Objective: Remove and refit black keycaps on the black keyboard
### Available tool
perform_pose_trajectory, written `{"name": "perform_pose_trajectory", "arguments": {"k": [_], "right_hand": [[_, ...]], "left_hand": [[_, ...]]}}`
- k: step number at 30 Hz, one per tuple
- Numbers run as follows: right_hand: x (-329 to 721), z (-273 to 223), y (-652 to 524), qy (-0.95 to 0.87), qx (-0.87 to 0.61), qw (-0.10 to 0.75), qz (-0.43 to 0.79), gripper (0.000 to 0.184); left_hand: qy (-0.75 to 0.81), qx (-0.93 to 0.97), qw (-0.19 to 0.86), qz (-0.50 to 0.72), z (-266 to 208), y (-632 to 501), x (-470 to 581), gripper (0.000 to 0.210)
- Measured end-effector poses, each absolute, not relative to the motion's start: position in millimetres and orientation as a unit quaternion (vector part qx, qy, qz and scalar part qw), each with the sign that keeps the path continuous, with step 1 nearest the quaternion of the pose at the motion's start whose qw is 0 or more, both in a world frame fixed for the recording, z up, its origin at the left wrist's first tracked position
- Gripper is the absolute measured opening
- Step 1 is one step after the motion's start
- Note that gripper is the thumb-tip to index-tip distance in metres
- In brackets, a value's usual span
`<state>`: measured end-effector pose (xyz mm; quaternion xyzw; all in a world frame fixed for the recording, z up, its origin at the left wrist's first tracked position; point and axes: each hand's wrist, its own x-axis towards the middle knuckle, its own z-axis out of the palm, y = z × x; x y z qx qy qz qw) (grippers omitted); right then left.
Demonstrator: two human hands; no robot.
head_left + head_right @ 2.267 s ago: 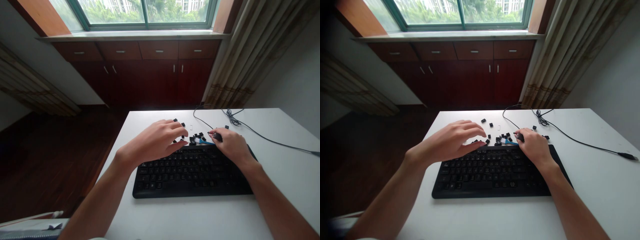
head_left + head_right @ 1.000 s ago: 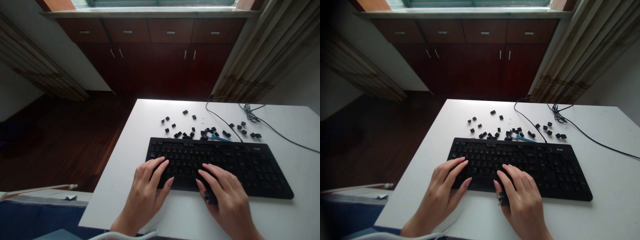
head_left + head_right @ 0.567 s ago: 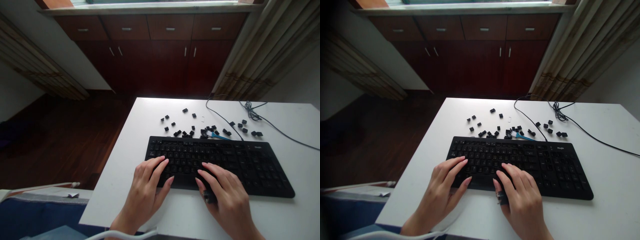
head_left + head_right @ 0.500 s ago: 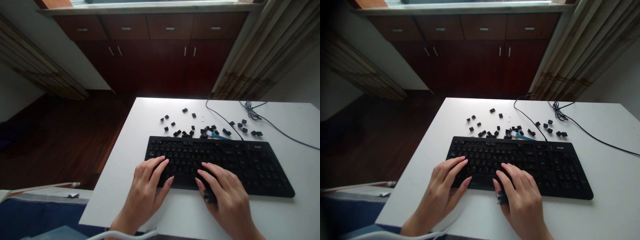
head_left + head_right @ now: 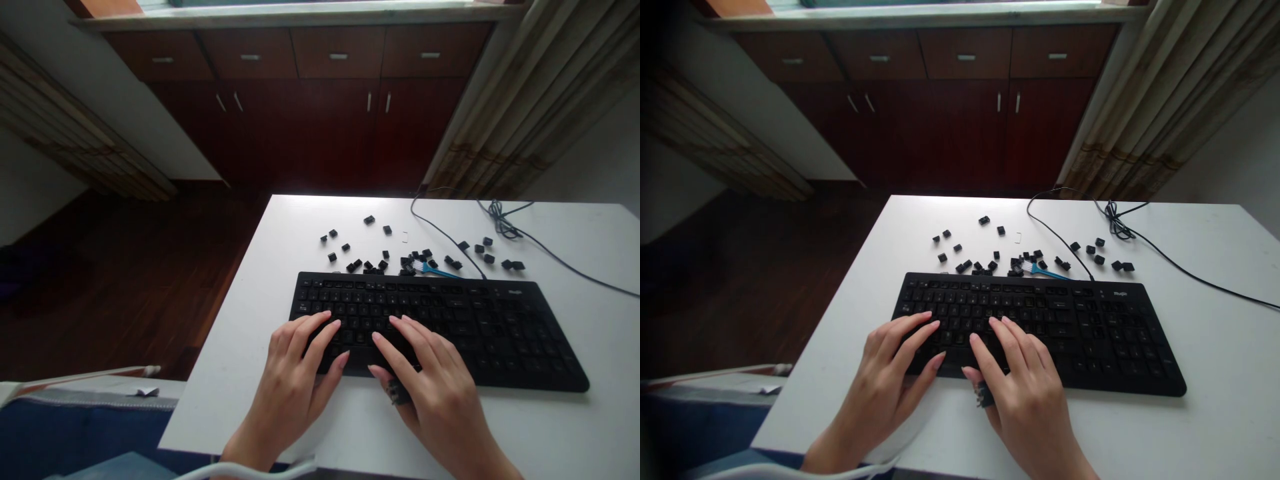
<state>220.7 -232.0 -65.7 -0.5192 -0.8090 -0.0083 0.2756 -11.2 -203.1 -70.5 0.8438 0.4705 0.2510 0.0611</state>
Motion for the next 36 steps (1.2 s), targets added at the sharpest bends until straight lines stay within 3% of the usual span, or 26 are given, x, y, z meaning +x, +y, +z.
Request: {"name": "perform_pose_trajectory", "arguments": {"k": [4, 11, 26, 32, 36], "right_hand": [[219, -66, -232, -0.801, -0.536, 0.268, -0.003, 0.03], [223, -67, -232, -0.804, -0.54, 0.248, 0.005, 0.042], [233, -64, -236, -0.803, -0.522, 0.288, 0.009, 0.03], [240, -60, -240, -0.784, -0.504, 0.36, 0.046, 0.006], [249, -58, -248, -0.722, -0.488, 0.473, 0.132, 0.013]], "left_hand": [[0.47, 0.844, 0.059, 0.251, -70, -204, -12, 0.046], [0.467, 0.846, 0.058, 0.25, -69, -203, -10, 0.043], [0.476, 0.83, 0.064, 0.285, -69, -206, -11, 0.039], [0.464, 0.841, 0.067, 0.271, -69, -205, -9, 0.038], [0.449, 0.846, 0.074, 0.277, -68, -206, -10, 0.038]]}}
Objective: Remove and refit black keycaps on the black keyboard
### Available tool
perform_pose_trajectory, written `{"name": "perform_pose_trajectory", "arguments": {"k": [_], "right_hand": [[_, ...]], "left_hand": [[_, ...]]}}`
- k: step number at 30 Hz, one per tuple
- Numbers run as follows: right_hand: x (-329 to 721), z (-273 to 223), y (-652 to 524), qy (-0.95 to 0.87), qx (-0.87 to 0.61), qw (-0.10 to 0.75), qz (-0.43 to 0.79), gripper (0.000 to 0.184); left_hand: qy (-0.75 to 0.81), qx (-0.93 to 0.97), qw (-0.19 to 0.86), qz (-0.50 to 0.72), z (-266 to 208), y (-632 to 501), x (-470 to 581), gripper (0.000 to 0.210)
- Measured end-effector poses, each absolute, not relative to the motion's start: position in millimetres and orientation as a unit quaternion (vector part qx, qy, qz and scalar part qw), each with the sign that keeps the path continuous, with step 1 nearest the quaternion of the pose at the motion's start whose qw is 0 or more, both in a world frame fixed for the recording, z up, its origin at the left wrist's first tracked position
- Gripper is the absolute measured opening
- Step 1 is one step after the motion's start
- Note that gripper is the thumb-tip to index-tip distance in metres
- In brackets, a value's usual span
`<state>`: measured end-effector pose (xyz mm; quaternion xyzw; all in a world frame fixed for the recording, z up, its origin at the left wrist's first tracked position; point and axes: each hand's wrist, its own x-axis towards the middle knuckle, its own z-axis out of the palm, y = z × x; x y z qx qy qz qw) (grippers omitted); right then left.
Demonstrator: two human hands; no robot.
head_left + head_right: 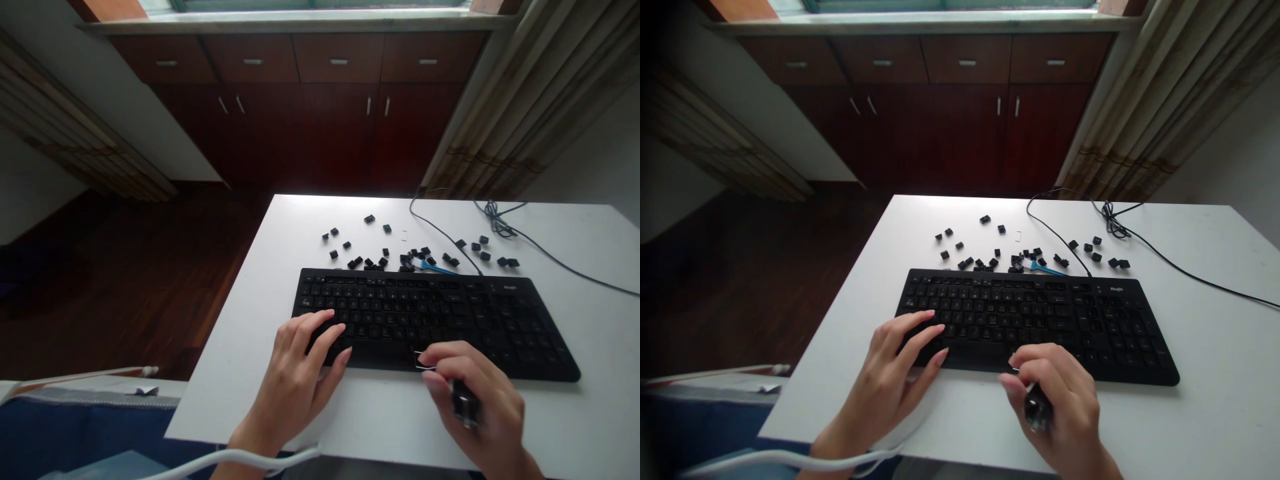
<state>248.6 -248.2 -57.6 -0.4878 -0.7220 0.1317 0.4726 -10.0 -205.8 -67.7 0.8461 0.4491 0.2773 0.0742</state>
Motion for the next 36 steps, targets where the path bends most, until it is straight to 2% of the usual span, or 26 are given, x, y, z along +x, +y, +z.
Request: {"name": "perform_pose_trajectory", "arguments": {"k": [5, 9, 13, 18, 23, 24, 29, 36], "right_hand": [[231, -55, -255, -0.519, -0.49, 0.631, 0.304, 0.038], [204, -56, -253, -0.443, -0.452, 0.688, 0.355, 0.045], [192, -53, -251, -0.4, -0.409, 0.729, 0.375, 0.047], [192, -48, -252, -0.374, -0.36, 0.737, 0.434, 0.05], [183, -59, -261, -0.336, -0.352, 0.68, 0.548, 0.024], [182, -62, -262, -0.338, -0.352, 0.669, 0.561, 0.024], [186, -53, -252, -0.282, -0.319, 0.696, 0.578, 0.043], [208, -19, -200, -0.229, -0.343, 0.685, 0.601, 0.044]], "left_hand": [[0.401, 0.843, 0.155, 0.324, -59, -214, -5, 0.03], [0.336, 0.852, 0.241, 0.321, -55, -221, 8, 0.026], [0.291, 0.883, 0.236, 0.281, -57, -225, 16, 0.041], [0.299, 0.876, 0.242, 0.289, -62, -225, 13, 0.033], [0.278, 0.862, 0.256, 0.338, -62, -226, 14, 0.035], [0.279, 0.86, 0.256, 0.343, -61, -226, 15, 0.034], [0.299, 0.863, 0.222, 0.342, -59, -220, 9, 0.038], [0.332, 0.881, 0.1, 0.321, -36, -180, -25, 0.036]]}}
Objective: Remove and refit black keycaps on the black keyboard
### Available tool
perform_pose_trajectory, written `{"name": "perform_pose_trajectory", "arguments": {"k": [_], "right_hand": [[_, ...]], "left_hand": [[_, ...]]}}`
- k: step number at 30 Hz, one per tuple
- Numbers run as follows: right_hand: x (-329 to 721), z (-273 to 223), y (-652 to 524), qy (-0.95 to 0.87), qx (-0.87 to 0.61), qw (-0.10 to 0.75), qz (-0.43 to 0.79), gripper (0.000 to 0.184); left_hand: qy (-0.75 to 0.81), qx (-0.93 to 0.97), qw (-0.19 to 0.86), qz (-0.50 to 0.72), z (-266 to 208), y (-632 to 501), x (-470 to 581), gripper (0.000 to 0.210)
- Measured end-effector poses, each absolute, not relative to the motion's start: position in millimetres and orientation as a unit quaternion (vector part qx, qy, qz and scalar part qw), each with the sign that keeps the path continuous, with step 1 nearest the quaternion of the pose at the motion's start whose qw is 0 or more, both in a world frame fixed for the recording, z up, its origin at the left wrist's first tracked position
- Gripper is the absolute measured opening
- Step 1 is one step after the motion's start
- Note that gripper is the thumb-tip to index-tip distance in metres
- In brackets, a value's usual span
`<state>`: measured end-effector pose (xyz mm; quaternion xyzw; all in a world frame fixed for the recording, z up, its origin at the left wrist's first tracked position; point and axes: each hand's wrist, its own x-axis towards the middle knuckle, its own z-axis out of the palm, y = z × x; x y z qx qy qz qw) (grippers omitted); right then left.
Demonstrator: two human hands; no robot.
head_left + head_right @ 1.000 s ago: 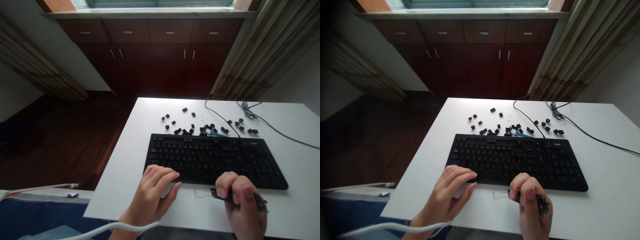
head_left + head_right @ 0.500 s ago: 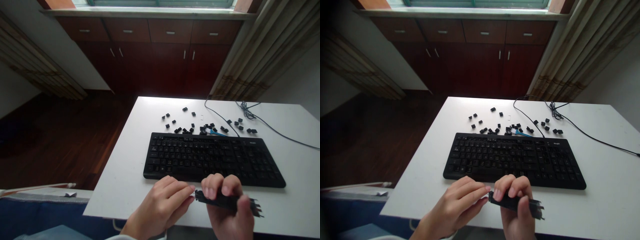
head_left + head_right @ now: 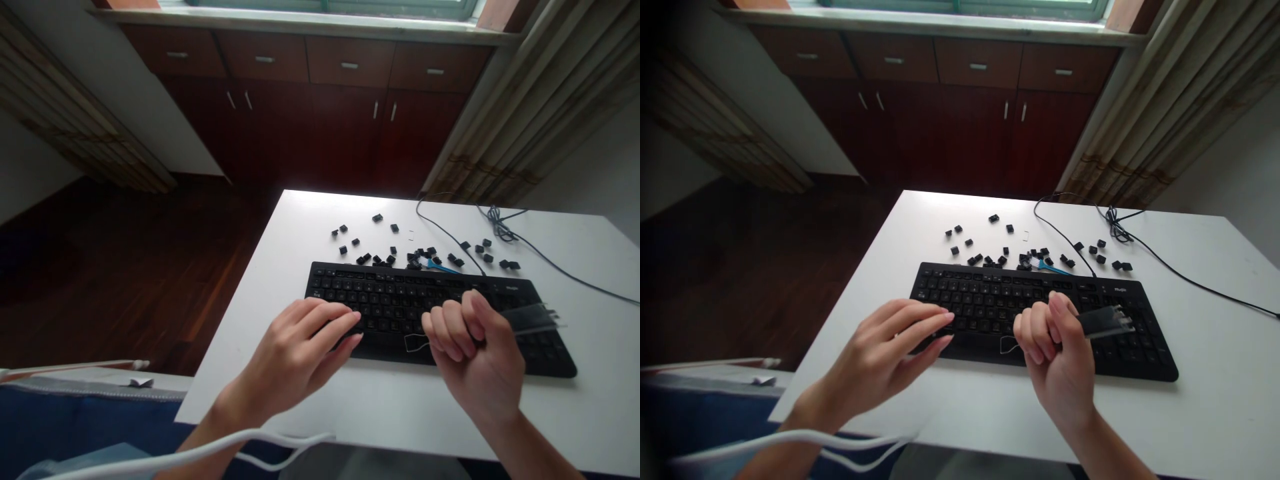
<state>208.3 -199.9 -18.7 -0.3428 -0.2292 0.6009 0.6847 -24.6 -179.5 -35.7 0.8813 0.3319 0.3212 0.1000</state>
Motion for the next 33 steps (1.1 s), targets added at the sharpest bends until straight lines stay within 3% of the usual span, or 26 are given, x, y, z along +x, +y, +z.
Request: {"name": "perform_pose_trajectory", "arguments": {"k": [8, 25, 33], "right_hand": [[192, -35, -167, -0.292, -0.352, 0.641, 0.617, 0.053], [178, -51, -173, -0.334, -0.339, 0.679, 0.559, 0.049], [183, -45, -151, -0.297, -0.376, 0.611, 0.63, 0.054]], "left_hand": [[0.212, 0.938, 0.023, 0.272, -48, -139, -8, 0.027], [0.219, 0.922, 0.062, 0.315, -71, -158, 4, 0.022], [0.24, 0.92, 0.079, 0.298, -70, -158, 4, 0.022]]}}
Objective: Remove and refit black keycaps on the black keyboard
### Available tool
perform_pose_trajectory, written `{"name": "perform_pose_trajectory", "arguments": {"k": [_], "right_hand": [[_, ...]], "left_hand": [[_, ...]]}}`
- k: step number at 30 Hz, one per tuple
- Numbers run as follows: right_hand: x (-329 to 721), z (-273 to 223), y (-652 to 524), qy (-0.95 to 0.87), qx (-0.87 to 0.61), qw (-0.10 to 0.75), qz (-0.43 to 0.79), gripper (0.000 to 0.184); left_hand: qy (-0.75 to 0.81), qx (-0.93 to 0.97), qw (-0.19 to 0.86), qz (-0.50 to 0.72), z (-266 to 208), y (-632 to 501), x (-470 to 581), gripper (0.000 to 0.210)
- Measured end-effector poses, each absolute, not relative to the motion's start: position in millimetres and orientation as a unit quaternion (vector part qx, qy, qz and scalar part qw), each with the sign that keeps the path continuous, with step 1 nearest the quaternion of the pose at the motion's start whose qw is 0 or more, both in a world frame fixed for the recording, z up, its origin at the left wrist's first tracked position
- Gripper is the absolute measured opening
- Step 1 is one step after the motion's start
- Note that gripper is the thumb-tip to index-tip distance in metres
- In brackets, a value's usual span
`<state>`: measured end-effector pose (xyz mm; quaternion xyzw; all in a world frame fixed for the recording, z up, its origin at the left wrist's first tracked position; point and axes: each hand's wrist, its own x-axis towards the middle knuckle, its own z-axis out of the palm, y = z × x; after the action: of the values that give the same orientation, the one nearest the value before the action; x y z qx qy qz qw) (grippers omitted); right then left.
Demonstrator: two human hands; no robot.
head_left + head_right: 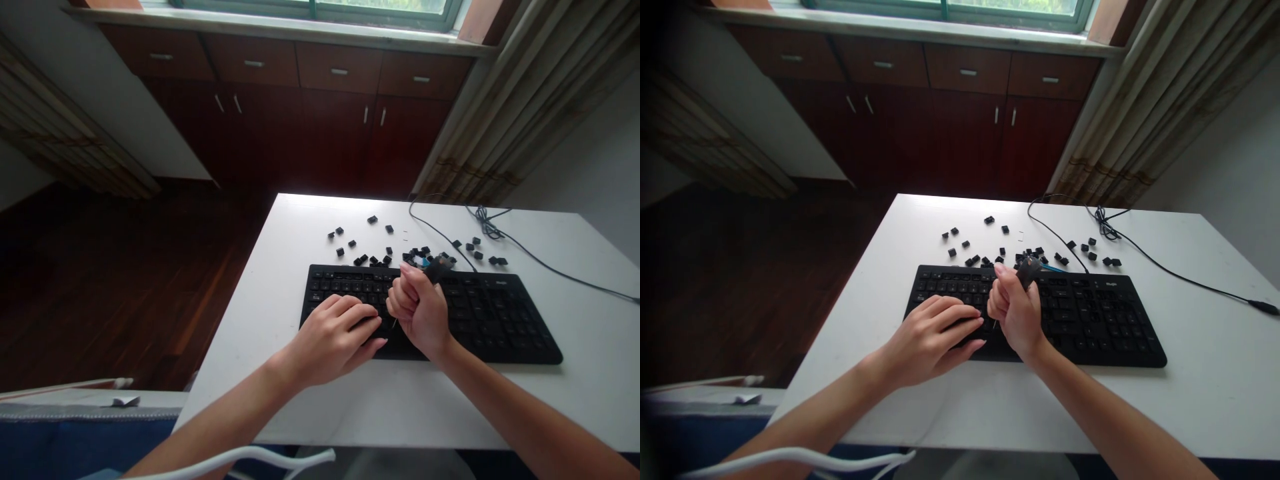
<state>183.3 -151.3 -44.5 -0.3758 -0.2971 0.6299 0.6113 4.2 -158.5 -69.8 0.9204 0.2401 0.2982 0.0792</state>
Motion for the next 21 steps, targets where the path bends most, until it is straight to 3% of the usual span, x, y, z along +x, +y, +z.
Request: {"name": "perform_pose_trajectory", "arguments": {"k": [14, 21], "right_hand": [[175, -60, -164, -0.417, -0.425, 0.56, 0.576, 0.045], [161, -62, -161, -0.497, -0.432, 0.542, 0.521, 0.045]], "left_hand": [[0.254, 0.903, 0.146, 0.314, -68, -161, 4, 0.016], [0.303, 0.864, 0.216, 0.34, -65, -164, 5, 0.072]]}}
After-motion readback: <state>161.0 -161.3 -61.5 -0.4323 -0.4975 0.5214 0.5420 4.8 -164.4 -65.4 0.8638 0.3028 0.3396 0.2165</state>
